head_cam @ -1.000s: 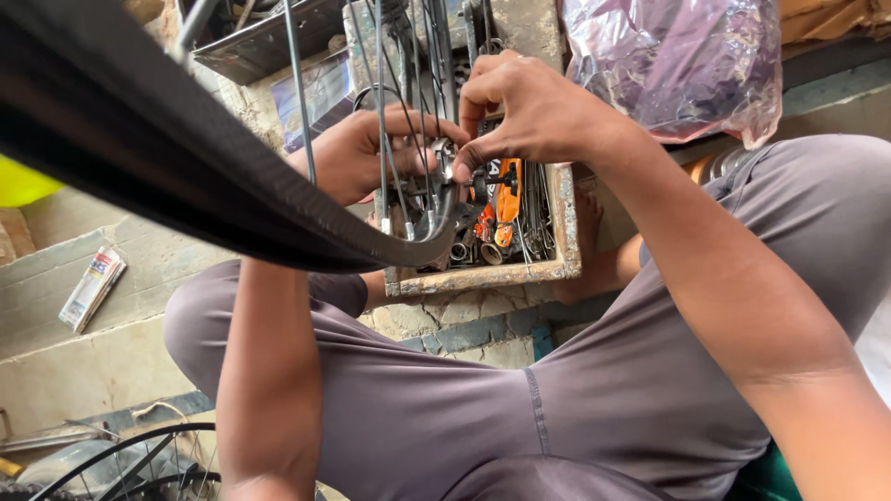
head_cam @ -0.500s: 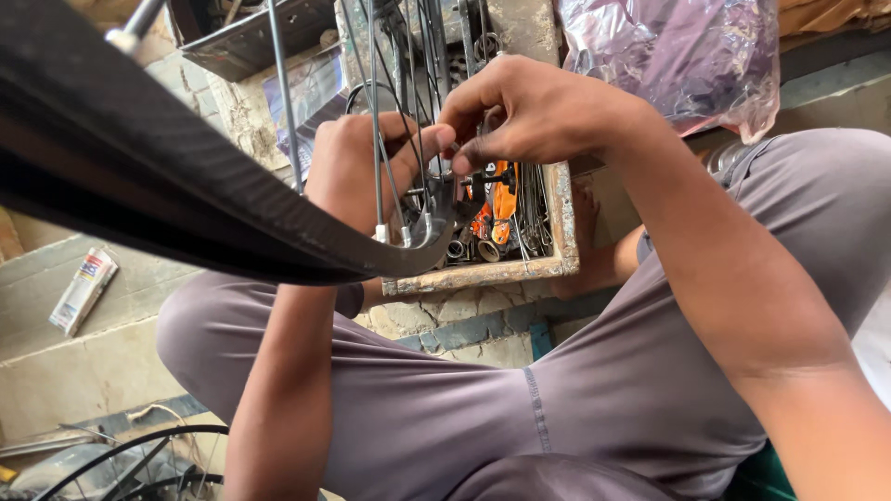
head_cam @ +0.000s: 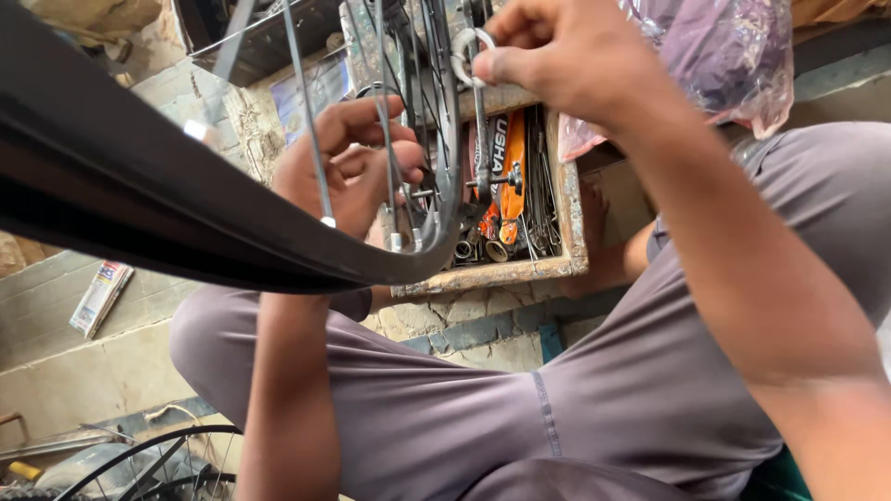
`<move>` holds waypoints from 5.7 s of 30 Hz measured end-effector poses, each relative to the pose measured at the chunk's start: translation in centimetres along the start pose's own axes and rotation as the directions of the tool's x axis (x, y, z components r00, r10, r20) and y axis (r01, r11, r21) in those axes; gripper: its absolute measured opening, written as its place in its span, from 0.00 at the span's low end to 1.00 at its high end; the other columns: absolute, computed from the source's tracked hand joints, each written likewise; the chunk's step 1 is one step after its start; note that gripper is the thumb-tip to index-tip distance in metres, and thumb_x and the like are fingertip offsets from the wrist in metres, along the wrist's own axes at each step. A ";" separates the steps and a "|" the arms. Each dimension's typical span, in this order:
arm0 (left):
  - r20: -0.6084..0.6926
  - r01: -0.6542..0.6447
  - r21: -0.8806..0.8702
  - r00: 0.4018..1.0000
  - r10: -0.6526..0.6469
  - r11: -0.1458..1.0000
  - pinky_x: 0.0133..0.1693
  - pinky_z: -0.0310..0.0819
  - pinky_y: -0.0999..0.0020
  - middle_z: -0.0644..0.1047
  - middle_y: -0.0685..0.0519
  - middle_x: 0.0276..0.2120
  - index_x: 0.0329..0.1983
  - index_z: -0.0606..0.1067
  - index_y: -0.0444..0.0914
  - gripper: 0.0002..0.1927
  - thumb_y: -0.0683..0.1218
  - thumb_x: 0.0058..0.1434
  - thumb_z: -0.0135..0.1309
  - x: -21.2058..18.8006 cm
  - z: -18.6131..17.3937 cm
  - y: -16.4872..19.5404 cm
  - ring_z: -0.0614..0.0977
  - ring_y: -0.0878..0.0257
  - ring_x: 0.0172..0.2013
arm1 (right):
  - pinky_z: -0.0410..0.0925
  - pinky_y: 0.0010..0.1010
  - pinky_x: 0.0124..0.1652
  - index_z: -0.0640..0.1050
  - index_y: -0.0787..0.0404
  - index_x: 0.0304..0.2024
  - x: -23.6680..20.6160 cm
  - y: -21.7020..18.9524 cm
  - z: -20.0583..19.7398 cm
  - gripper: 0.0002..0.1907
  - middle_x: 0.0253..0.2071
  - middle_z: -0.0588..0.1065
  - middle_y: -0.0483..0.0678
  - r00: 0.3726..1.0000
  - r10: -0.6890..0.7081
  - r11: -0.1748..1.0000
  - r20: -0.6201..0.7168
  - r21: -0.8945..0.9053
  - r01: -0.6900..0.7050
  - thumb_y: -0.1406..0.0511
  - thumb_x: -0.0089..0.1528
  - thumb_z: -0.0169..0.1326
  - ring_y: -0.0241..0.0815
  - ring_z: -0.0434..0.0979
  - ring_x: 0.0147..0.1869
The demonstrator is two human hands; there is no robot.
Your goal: The person sits on the floor and works on a bicycle wheel mounted on a repair stand. They use their hands to adjust the spokes and nipples, occasionally using a spoke wrench to tighten or loosen them. The person rotates the wheel to access different sections and continues the adjustment process throughout the clip.
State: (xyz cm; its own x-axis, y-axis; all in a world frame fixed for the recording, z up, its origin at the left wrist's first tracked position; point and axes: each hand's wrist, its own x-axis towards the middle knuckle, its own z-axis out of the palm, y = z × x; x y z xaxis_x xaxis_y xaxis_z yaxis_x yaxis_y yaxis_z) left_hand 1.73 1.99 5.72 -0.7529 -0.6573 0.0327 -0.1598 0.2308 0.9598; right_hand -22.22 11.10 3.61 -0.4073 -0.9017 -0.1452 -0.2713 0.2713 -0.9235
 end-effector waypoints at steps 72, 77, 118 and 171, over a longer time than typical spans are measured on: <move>-0.049 0.060 0.331 0.998 -0.046 0.942 0.32 0.75 0.70 0.80 0.54 0.26 0.47 0.81 0.35 0.13 0.48 0.68 0.54 1.9 2.4 -0.8 0.80 0.69 0.28 | 0.74 0.24 0.42 0.82 0.63 0.41 0.9 4.5 3.8 0.11 0.35 0.83 0.42 0.904 -0.141 0.949 0.404 0.316 0.007 0.69 0.56 0.66 0.30 0.81 0.39; -0.046 0.089 -0.112 0.994 -0.094 0.990 0.35 0.78 0.75 0.81 0.52 0.43 0.60 0.74 0.32 0.20 0.49 0.71 0.50 -0.1 1.3 -0.6 0.83 0.68 0.40 | 0.72 0.26 0.37 0.83 0.63 0.40 1.0 2.3 1.7 0.11 0.32 0.81 0.42 0.998 0.044 0.997 -0.055 0.064 -0.041 0.63 0.58 0.65 0.32 0.79 0.34; -0.113 0.244 0.336 0.969 -0.218 0.910 0.26 0.68 0.68 0.79 0.50 0.20 0.41 0.83 0.35 0.12 0.50 0.63 0.63 0.8 3.1 0.4 0.75 0.68 0.23 | 0.74 0.29 0.45 0.83 0.64 0.47 -0.5 2.6 3.3 0.11 0.38 0.84 0.50 0.888 -0.362 0.931 0.283 0.058 0.361 0.70 0.60 0.62 0.37 0.83 0.41; 0.004 -0.076 -0.052 0.997 0.077 0.996 0.34 0.78 0.69 0.80 0.52 0.26 0.61 0.73 0.39 0.23 0.43 0.62 0.63 0.7 3.4 0.0 0.81 0.65 0.29 | 0.68 0.31 0.43 0.77 0.68 0.42 -2.2 -4.5 -7.6 0.09 0.45 0.80 0.56 0.533 -0.838 0.311 0.114 -0.703 0.639 0.67 0.65 0.61 0.44 0.78 0.42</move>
State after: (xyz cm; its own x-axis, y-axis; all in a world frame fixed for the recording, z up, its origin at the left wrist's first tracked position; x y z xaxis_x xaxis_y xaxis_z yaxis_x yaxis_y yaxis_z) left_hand -1.02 3.95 4.77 -0.7655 -0.6348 0.1050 -0.0684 0.2425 0.9677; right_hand -26.70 14.39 10.76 0.1095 -0.7464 0.6564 -0.9581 -0.2552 -0.1303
